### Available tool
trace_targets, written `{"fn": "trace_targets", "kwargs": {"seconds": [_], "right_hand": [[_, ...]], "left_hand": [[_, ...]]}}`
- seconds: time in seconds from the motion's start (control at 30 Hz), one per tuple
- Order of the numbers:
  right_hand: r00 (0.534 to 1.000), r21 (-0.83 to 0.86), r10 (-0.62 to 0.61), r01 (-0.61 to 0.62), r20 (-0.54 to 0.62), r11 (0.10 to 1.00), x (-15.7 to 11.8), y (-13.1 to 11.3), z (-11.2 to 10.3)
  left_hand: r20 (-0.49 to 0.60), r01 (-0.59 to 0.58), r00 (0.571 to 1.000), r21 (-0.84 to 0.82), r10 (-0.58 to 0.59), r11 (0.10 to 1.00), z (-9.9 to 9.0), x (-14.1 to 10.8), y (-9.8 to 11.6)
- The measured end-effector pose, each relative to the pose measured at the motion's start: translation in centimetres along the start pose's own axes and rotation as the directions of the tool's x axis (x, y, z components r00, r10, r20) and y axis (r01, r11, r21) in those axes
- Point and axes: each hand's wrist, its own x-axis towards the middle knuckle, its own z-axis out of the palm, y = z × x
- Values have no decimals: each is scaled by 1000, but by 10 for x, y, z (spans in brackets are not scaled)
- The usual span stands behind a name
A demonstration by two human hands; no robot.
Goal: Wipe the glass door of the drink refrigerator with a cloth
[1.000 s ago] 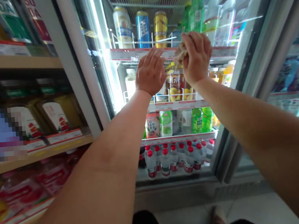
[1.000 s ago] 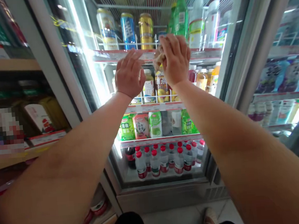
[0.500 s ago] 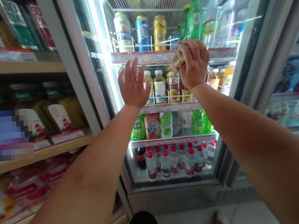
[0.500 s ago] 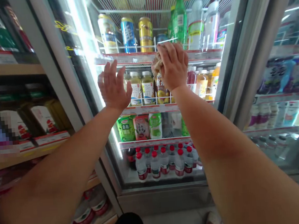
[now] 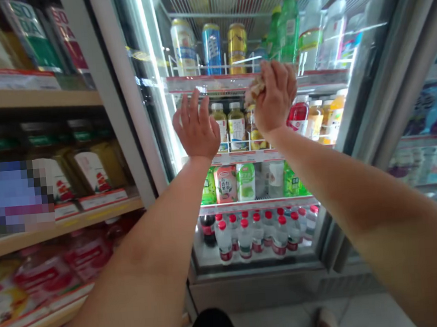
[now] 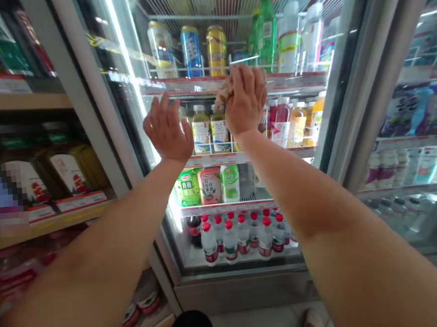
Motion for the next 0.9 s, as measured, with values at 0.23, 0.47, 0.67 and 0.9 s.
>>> {"fn": "trace_targets", "kwargs": {"seconds": [0.23,0.47,0.67,0.9], "right_hand": [[835,154,-480,455,269,877,-14,-20,-15],[991,102,-128,124,31,987,3,-36,4],[855,151,-471,447,218,882,-2,-32,-5],[963,110,-261,253,63,961,12,-24,-12]], "left_hand": [[-18,-6,1000,40,7,999,-4,1,6],[-23,0,1000,-12,0,1000,-7,2,8],[-17,-20,1000,48,21,999,-6,2,7],[-19,13,1000,-6,-13,1000,-7,1,8]]}}
